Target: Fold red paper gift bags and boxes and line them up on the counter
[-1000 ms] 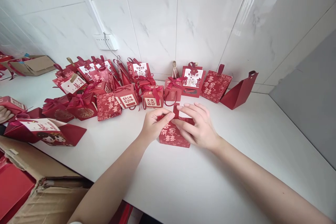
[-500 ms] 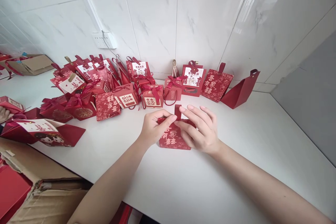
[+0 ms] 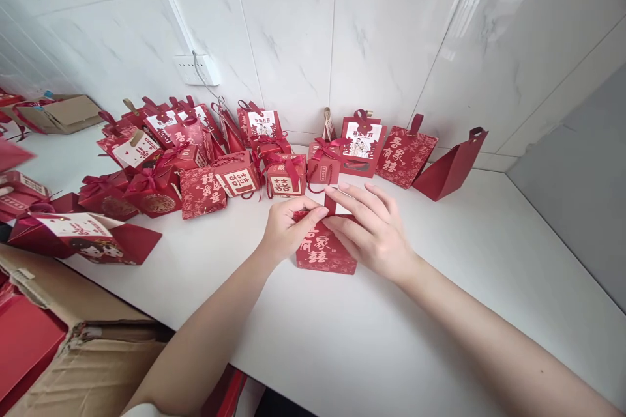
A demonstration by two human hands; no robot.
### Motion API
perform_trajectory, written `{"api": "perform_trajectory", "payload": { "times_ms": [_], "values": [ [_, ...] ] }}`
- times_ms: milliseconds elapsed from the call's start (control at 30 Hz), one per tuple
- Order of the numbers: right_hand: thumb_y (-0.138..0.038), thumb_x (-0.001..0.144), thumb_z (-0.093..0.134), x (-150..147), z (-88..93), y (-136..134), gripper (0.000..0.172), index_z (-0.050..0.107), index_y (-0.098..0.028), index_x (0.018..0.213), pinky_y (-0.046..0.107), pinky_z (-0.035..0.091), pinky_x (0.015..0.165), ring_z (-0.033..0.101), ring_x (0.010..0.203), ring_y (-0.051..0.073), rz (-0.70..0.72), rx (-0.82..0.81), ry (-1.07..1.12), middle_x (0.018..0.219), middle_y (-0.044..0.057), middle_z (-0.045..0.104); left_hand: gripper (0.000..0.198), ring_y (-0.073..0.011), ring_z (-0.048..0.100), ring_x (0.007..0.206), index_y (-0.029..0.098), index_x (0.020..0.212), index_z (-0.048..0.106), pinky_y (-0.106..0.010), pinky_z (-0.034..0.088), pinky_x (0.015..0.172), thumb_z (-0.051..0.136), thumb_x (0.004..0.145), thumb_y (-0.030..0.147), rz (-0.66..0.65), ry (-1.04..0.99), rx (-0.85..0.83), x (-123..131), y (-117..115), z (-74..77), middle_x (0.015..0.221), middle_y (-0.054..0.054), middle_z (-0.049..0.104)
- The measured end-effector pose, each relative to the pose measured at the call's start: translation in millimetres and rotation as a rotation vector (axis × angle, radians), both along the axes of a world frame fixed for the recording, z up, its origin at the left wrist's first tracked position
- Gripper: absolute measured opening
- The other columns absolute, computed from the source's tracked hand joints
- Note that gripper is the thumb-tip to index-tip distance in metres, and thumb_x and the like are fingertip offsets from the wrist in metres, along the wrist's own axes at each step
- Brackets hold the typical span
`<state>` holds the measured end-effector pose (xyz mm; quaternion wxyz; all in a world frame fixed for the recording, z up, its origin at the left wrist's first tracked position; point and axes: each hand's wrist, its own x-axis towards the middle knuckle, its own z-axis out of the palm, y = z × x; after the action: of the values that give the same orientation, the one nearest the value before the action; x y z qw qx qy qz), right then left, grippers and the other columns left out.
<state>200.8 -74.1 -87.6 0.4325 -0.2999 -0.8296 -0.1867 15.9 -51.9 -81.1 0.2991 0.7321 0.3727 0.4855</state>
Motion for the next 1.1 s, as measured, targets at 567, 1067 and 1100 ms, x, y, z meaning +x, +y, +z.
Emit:
{"api": "perform_trajectory", "payload": {
  "times_ms": [567,1067,1100],
  "values": [
    [-0.021,0.082,0.064,19,0.6,17,0.008,0.067,-0.026,0.088,0.048,0.045,0.095,0.052,0.117,0.027,0.194,-0.164,0.252,0.127,0.005,0.055,0.017,-0.0159,0.065,0.072,0.017,0.079,0.070,-0.026,0.052,0.068,0.070,0.072,0.033,0.029,-0.035,-0.073,-4,9,-12.0,0.078,-0.003,0.071],
    [-0.016,0.083,0.062,12,-14.5,19,0.015,0.065,-0.026,0.094,0.046,0.046,0.092,0.054,0.110,0.025,0.209,-0.252,0.308,0.119,0.007,0.057,0.015,-0.0171,0.066,0.068,0.016,0.075,0.072,-0.028,0.053,0.066,0.070,0.072,0.031,0.130,-0.022,0.021,1,8,-16.9,0.074,-0.004,0.072],
    [-0.016,0.083,0.061,12,-15.5,19,0.015,0.064,-0.026,0.094,0.046,0.046,0.092,0.054,0.110,0.025,0.202,-0.246,0.311,0.119,0.007,0.057,0.015,-0.0171,0.066,0.067,0.016,0.075,0.072,-0.028,0.053,0.066,0.070,0.072,0.031,0.135,-0.024,0.025,1,8,-17.4,0.074,-0.004,0.072]
  ]
}}
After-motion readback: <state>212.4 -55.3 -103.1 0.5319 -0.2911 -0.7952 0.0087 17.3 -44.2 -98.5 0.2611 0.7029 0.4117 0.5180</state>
